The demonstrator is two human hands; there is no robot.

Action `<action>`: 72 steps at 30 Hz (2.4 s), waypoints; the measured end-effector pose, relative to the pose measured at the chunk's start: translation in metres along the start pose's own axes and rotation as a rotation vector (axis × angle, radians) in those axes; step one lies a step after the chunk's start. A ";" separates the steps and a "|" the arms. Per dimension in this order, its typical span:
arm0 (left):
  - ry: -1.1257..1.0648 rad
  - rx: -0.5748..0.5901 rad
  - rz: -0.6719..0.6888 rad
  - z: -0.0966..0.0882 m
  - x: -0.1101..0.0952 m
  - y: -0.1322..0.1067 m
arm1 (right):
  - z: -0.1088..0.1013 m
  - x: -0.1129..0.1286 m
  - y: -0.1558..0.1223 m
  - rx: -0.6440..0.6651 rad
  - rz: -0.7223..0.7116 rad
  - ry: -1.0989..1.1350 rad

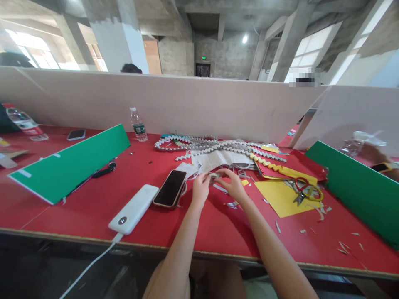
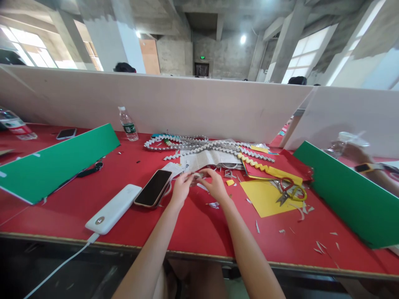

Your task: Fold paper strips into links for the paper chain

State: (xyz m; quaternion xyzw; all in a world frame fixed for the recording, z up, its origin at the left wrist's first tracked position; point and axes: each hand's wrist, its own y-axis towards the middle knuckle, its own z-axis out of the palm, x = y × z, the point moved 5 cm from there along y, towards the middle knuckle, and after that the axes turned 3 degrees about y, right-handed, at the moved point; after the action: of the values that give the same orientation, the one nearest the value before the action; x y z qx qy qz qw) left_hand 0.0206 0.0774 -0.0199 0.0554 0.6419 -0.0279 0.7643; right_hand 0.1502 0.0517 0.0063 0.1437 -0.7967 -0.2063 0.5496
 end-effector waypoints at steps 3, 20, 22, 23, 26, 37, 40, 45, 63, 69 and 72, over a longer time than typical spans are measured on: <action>-0.056 -0.008 -0.034 -0.002 -0.003 0.000 | -0.006 -0.001 0.000 -0.063 0.020 0.016; 0.554 -0.032 0.345 -0.008 -0.015 -0.008 | -0.007 -0.013 0.003 -0.118 0.194 0.411; 0.462 0.038 0.295 -0.001 -0.016 -0.008 | -0.006 -0.015 0.003 -0.102 0.221 0.470; 0.385 0.080 0.254 0.003 -0.015 -0.007 | -0.006 -0.016 0.003 -0.090 0.235 0.490; 0.203 0.154 0.179 0.011 -0.016 -0.006 | -0.004 -0.015 0.002 -0.059 0.260 0.527; 0.268 -0.046 0.197 -0.010 -0.019 -0.002 | 0.005 -0.013 0.002 -0.002 0.256 0.459; 0.248 0.019 0.177 -0.005 -0.015 -0.002 | 0.003 -0.018 0.004 -0.028 0.209 0.411; 0.424 -0.039 0.183 -0.004 -0.010 -0.002 | 0.004 -0.022 0.004 0.002 0.183 0.433; 0.432 -0.149 0.145 -0.009 -0.014 -0.006 | 0.021 -0.025 -0.002 0.166 0.237 0.430; 0.210 -0.136 -0.093 -0.011 0.000 -0.003 | 0.013 -0.019 -0.001 0.086 0.226 0.347; 0.197 -0.176 -0.040 -0.014 0.002 0.000 | 0.010 -0.009 -0.002 0.042 0.189 0.321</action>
State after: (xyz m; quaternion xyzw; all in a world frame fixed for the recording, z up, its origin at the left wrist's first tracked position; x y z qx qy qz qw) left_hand 0.0067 0.0794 -0.0242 -0.0221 0.7148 0.0190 0.6987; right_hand 0.1437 0.0558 -0.0047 0.1107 -0.7128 -0.1117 0.6835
